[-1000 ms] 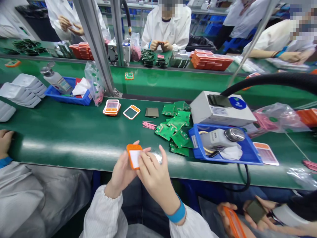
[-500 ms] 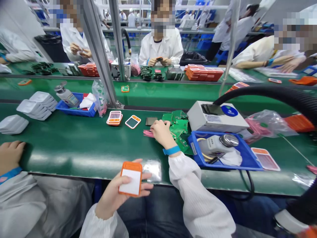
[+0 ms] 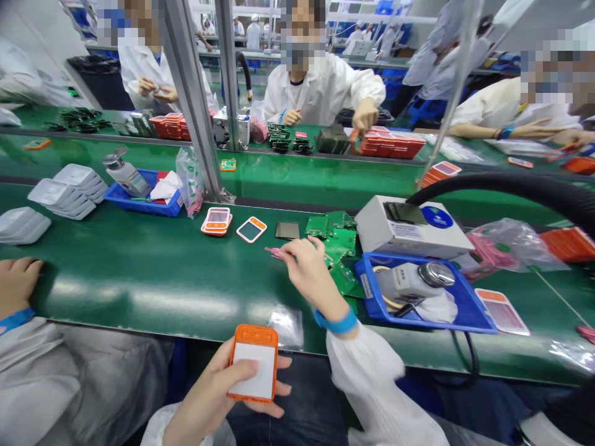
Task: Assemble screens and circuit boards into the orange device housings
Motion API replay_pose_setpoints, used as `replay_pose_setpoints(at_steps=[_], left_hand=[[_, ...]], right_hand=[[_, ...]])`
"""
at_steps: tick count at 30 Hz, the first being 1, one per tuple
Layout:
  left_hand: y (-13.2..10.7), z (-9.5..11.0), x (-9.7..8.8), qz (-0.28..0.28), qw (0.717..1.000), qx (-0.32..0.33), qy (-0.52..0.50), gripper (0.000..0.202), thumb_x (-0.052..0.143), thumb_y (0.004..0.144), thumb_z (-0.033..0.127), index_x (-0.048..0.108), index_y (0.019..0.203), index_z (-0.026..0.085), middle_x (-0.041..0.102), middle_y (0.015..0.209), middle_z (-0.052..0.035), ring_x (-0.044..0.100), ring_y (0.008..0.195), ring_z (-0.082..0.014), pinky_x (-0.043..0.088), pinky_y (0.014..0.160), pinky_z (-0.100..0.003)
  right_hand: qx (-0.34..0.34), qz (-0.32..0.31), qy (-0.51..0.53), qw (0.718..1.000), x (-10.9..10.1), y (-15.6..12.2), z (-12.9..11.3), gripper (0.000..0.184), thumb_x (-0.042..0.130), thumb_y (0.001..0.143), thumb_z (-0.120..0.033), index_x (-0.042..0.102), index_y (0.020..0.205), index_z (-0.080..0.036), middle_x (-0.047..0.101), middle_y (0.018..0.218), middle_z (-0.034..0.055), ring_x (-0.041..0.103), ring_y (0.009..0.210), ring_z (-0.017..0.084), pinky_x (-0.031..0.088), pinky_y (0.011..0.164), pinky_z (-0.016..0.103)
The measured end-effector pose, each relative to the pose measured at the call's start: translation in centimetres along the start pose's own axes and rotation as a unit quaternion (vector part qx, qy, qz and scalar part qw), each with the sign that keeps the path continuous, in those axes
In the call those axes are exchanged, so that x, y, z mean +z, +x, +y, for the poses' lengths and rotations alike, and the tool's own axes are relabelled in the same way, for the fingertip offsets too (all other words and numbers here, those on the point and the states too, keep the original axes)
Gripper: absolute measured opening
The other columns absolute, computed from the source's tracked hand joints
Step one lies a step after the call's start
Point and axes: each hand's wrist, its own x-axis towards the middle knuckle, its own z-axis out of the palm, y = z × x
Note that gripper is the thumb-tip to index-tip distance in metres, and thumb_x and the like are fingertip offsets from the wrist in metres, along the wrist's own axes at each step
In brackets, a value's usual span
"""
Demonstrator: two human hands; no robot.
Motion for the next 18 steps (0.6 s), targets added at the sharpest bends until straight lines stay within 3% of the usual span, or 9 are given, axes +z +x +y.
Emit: replay_pose_setpoints(at_steps=[3,7,10,18], left_hand=[[-0.3,0.0,-0.1,0.001,1.000,0.010,-0.008,0.057,0.072,0.068,0.034,0.046,0.115,0.015,0.070,0.105,-0.0160,0.072,0.083,-0.0297,0.060,0.063,-0.037],[-0.3,0.0,0.2,0.000,1.000,0.016,-0.021,0.053,0.068,0.070,0.030,0.046,0.117,0.018,0.071,0.097,-0.0090,0.072,0.078,-0.0280,0.060,0.060,-0.036],[-0.3,0.0,0.4,0.000,1.000,0.013,-0.017,0.048,0.064,0.070,0.025,0.049,0.116,0.018,0.070,0.090,-0.0060,0.072,0.078,-0.0280,0.060,0.059,-0.035],[-0.5,-0.3,0.2,0.021,0.999,0.021,0.018,0.045,0.062,0.075,0.024,0.051,0.119,0.022,0.068,0.099,-0.0049,0.071,0.083,-0.0279,0.061,0.061,-0.034]], right_hand=[[-0.104,0.016,0.120,0.987,-3.0,-3.9,-3.4,0.009,0.050,0.094,-0.017,0.053,0.087,-0.022,0.062,0.081,-0.0012,0.058,0.079,0.015,0.028,0.104,0.042],[-0.153,-0.073,0.139,0.976,-5.3,-7.4,-6.4,0.014,0.047,0.093,-0.007,0.053,0.090,-0.020,0.058,0.081,-0.0020,0.055,0.078,0.013,0.018,0.109,0.046],[-0.163,-0.102,0.108,0.975,-5.5,-8.1,-7.0,0.017,0.044,0.093,-0.005,0.054,0.091,-0.019,0.056,0.081,-0.0010,0.053,0.078,0.013,0.017,0.109,0.049],[-0.175,-0.117,0.057,0.976,-5.4,-8.4,-6.6,0.019,0.040,0.093,-0.005,0.054,0.088,-0.018,0.054,0.082,-0.0005,0.049,0.078,0.013,0.014,0.108,0.053]])
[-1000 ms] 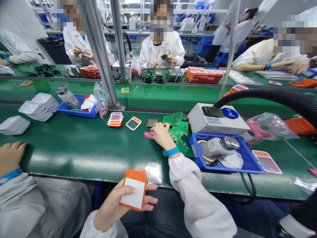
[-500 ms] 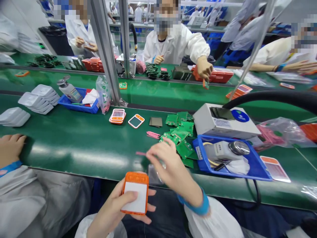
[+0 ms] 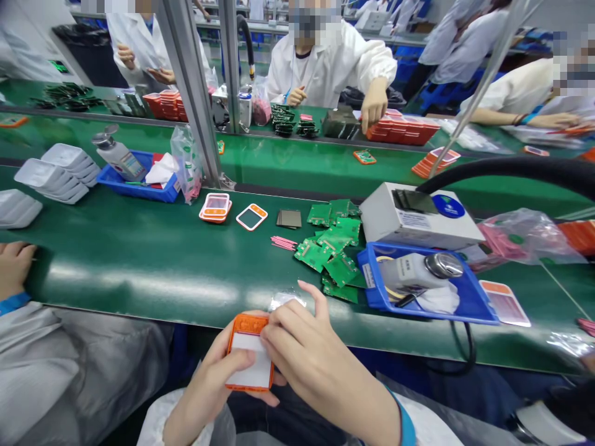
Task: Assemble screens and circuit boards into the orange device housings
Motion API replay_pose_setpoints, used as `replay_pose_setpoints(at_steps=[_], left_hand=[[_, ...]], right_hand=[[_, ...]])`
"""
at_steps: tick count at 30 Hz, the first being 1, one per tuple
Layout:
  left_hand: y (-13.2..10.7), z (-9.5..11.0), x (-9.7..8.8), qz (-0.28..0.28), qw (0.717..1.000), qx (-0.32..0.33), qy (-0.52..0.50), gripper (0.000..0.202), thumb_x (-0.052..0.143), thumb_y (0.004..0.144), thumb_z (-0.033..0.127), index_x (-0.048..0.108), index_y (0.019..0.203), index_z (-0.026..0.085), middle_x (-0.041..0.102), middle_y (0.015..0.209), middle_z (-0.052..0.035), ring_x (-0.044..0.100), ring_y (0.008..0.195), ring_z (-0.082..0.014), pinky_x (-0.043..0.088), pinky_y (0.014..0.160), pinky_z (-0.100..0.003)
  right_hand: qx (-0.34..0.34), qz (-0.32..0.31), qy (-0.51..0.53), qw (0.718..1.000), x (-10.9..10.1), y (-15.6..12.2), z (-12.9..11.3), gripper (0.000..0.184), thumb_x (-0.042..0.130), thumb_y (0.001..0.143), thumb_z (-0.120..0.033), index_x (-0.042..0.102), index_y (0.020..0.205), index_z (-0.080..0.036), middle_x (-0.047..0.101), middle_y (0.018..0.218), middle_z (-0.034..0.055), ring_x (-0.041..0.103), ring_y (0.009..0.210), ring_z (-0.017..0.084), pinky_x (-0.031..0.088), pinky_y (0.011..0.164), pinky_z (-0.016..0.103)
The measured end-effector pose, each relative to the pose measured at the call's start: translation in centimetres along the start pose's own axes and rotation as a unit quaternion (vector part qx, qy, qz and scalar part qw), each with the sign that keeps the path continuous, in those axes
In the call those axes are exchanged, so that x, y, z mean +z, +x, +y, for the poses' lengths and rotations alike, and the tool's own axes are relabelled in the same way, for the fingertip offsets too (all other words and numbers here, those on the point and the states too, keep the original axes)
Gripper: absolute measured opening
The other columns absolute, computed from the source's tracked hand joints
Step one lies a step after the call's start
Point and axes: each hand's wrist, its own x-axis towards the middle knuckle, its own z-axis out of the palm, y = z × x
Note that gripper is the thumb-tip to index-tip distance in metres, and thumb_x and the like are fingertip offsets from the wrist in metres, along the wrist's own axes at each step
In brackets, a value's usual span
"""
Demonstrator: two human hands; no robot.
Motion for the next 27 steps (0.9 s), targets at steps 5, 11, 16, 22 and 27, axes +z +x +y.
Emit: replay_pose_setpoints(at_steps=[5,11,16,22,27], left_hand=[[0.17,-0.01,0.32,0.004,1.000,-0.001,0.009,0.046,0.063,0.077,0.032,0.051,0.120,0.020,0.068,0.101,-0.0071,0.072,0.079,-0.0264,0.061,0.059,-0.034],[0.36,-0.29,0.30,0.016,1.000,0.006,0.004,0.048,0.061,0.081,0.047,0.052,0.119,0.020,0.067,0.109,-0.0097,0.071,0.076,-0.0262,0.061,0.056,-0.035],[0.58,-0.20,0.28,0.029,1.000,-0.005,0.002,0.049,0.062,0.081,0.048,0.052,0.119,0.019,0.067,0.111,-0.0100,0.071,0.073,-0.0254,0.061,0.055,-0.036],[0.65,0.01,0.46,0.020,1.000,0.000,0.017,0.047,0.061,0.083,0.044,0.051,0.119,0.016,0.071,0.094,-0.0084,0.072,0.072,-0.0265,0.061,0.055,-0.034],[0.68,0.09,0.37,-0.004,1.000,-0.007,0.001,0.043,0.059,0.084,0.039,0.049,0.120,0.016,0.071,0.089,-0.0073,0.072,0.071,-0.0261,0.060,0.054,-0.032]], right_hand=[[-0.005,0.008,-0.015,1.000,-0.12,-0.01,-0.23,0.021,0.039,0.093,-0.007,0.055,0.086,-0.018,0.054,0.080,-0.0005,0.050,0.076,0.013,0.016,0.108,0.053],[-0.014,0.012,-0.038,0.999,-0.23,0.37,-0.53,0.022,0.038,0.094,-0.009,0.056,0.088,-0.019,0.057,0.077,0.0002,0.051,0.073,0.014,0.018,0.107,0.053],[-0.017,0.015,-0.039,0.999,-0.28,0.40,-0.59,0.020,0.041,0.093,-0.007,0.057,0.085,-0.018,0.056,0.077,0.0008,0.052,0.072,0.015,0.017,0.108,0.051],[-0.008,0.011,-0.039,0.999,-0.13,-0.05,-0.28,0.021,0.039,0.092,-0.006,0.055,0.085,-0.018,0.056,0.077,0.0010,0.053,0.074,0.015,0.017,0.108,0.052],[-0.003,0.009,-0.041,0.999,-0.08,-0.09,-0.47,0.019,0.038,0.093,-0.007,0.053,0.090,-0.018,0.060,0.084,0.0037,0.055,0.078,0.017,0.021,0.106,0.053]])
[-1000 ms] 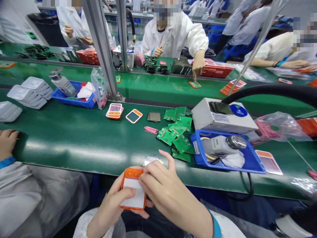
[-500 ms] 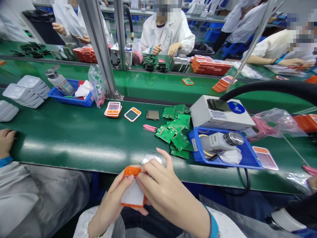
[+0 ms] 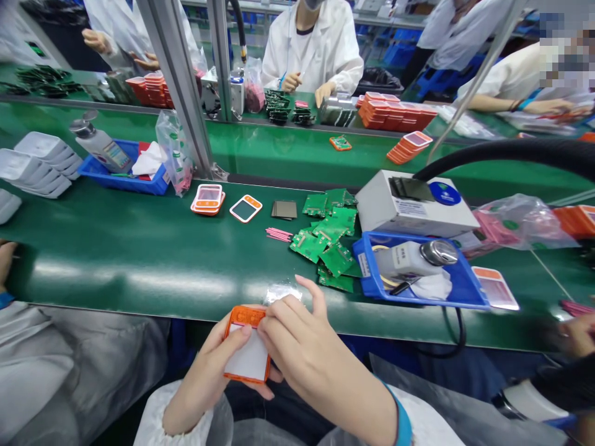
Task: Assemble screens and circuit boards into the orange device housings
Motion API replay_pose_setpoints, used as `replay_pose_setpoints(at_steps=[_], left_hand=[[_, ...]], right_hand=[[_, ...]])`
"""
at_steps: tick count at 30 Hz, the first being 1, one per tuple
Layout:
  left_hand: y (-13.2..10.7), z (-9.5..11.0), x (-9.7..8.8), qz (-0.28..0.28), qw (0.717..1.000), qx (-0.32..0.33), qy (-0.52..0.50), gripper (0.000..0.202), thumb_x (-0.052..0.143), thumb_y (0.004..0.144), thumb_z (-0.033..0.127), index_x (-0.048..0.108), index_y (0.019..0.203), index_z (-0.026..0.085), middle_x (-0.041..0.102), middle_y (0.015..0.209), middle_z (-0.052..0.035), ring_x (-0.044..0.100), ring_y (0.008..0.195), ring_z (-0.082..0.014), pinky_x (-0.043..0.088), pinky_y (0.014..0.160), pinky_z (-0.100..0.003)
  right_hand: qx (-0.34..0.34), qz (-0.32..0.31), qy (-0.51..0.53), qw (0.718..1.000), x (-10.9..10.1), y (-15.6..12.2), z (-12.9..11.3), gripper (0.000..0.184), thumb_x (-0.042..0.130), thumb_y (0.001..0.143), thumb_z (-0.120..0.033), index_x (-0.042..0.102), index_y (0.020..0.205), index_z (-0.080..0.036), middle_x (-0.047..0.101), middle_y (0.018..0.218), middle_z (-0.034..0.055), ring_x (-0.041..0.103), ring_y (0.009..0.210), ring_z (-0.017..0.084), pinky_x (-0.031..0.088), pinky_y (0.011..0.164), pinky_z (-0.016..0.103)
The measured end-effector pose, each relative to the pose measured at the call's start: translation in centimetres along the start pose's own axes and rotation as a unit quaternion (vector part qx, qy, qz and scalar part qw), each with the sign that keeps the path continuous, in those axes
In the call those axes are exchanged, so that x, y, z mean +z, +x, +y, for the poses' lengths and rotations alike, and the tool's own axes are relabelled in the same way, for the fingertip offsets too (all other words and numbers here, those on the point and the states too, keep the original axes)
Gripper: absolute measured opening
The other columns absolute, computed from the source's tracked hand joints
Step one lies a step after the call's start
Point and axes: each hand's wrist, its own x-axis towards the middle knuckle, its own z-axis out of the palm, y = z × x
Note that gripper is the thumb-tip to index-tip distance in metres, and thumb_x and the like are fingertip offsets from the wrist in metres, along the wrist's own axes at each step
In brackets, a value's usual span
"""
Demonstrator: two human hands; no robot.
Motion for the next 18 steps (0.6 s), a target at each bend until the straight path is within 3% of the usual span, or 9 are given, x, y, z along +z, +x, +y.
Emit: replay_pose_setpoints(at_steps=[8,10,14,18], left_hand=[[-0.1,0.1,-0.3,-0.090,0.992,-0.035,-0.082,0.037,0.056,0.085,0.028,0.043,0.119,0.018,0.073,0.090,-0.0110,0.072,0.068,-0.0260,0.060,0.052,-0.031],[-0.1,0.1,-0.3,-0.097,0.991,-0.040,-0.088,0.034,0.054,0.086,0.027,0.044,0.116,0.017,0.073,0.090,-0.0128,0.072,0.068,-0.0267,0.059,0.052,-0.032],[0.0,0.0,-0.3,-0.125,0.985,-0.063,-0.106,0.025,0.053,0.084,0.026,0.047,0.107,0.016,0.073,0.089,-0.0142,0.072,0.064,-0.0264,0.058,0.049,-0.033],[-0.1,0.2,-0.1,-0.134,0.982,-0.072,-0.111,0.020,0.053,0.084,0.026,0.050,0.100,0.015,0.073,0.090,-0.0144,0.072,0.065,-0.0258,0.058,0.049,-0.032]], right_hand=[[0.086,0.038,0.085,0.992,-0.5,-0.7,0.3,0.014,0.041,0.094,-0.010,0.047,0.092,-0.023,0.061,0.086,0.0013,0.061,0.084,0.016,0.021,0.109,0.053],[0.111,0.062,0.134,0.983,-0.1,-1.1,0.7,0.014,0.042,0.094,-0.011,0.047,0.093,-0.024,0.062,0.084,0.0005,0.062,0.082,0.017,0.028,0.107,0.052],[0.155,0.171,0.207,0.951,0.9,-2.2,1.3,0.018,0.048,0.091,-0.010,0.053,0.098,-0.025,0.061,0.080,-0.0004,0.061,0.080,0.017,0.042,0.100,0.044],[0.192,0.173,0.278,0.925,1.3,-2.8,1.0,0.025,0.043,0.093,-0.009,0.061,0.098,-0.026,0.060,0.089,0.0035,0.060,0.088,0.018,0.051,0.078,0.030]])
